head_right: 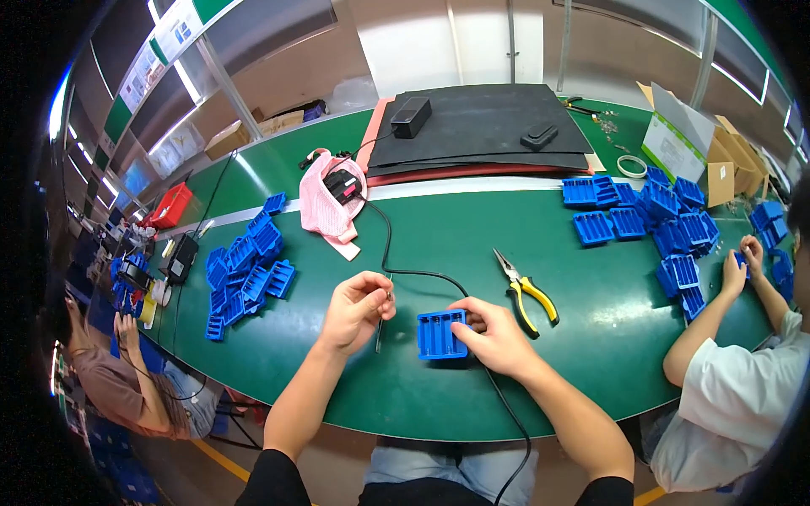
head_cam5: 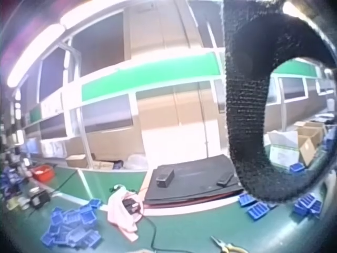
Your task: Assembling electronic components into blue plastic battery holders at a factory workbench.
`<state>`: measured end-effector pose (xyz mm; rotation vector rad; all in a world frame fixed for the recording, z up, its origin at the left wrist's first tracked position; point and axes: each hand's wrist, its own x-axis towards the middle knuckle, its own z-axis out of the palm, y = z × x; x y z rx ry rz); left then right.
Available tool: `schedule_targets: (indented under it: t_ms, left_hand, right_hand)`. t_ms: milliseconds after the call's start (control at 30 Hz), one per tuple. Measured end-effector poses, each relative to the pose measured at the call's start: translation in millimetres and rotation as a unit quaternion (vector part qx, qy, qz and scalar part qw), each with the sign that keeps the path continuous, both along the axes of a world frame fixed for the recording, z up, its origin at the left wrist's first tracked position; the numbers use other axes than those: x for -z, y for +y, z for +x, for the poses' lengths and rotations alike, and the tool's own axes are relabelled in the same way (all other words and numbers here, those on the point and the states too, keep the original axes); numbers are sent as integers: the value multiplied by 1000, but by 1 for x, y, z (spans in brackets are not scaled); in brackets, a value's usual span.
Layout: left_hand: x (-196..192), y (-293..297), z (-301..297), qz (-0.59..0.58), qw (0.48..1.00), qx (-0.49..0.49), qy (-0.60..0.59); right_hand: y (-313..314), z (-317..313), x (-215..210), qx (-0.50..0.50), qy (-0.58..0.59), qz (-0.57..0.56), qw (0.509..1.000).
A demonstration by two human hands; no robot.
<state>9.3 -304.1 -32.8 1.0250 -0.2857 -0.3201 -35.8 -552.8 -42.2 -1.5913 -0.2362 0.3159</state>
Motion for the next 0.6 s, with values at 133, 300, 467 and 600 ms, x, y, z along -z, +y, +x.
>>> schedule_targets:
  t_ms: [133, 300, 467, 600]
  left_hand:
    - [-2, -5, -4, -37, 999, 32, -5]
    - [-7, -10, -8, -36, 997, 67, -30]
    - [-7, -7, -7, -69, 989, 119, -55]
    - [-5, -7, -7, -75, 988, 127, -55]
  right_hand:
    - [0, 0, 0, 1, -3, -7, 1000]
    - [3, 0, 0, 18, -19, 9, 1000]
    - [1, 0, -2, 5, -17, -18, 1000]
    - [1, 0, 0, -3, -26, -37, 999]
